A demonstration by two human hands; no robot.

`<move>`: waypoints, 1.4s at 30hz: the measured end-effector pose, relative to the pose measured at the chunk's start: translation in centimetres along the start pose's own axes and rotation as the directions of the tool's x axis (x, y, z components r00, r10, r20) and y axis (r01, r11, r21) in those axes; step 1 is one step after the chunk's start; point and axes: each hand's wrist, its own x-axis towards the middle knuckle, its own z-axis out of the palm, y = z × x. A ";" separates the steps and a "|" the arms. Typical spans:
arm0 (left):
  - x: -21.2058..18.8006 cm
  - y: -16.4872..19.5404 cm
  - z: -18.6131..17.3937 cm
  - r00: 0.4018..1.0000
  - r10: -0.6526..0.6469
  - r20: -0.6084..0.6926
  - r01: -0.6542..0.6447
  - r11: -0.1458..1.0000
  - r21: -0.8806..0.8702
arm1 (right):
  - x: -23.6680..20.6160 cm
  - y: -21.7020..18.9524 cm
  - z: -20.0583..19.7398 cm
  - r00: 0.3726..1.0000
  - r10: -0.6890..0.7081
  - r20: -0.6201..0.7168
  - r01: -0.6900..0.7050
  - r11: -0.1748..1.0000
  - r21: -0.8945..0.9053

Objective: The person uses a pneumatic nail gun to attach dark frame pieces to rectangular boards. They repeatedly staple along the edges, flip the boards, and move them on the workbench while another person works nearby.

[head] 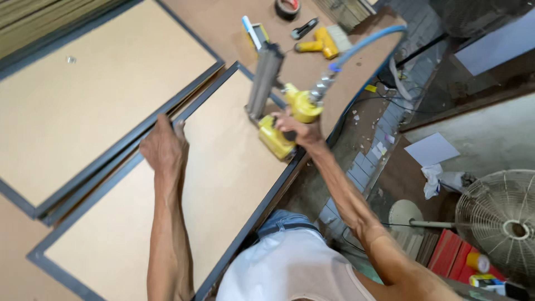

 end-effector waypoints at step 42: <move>0.6 0.5 -0.2 0.999 -0.002 0.053 -0.005 0.992 0.124 | 2.9 -4.9 5.7 0.997 0.066 0.028 -0.063 0.990 -0.123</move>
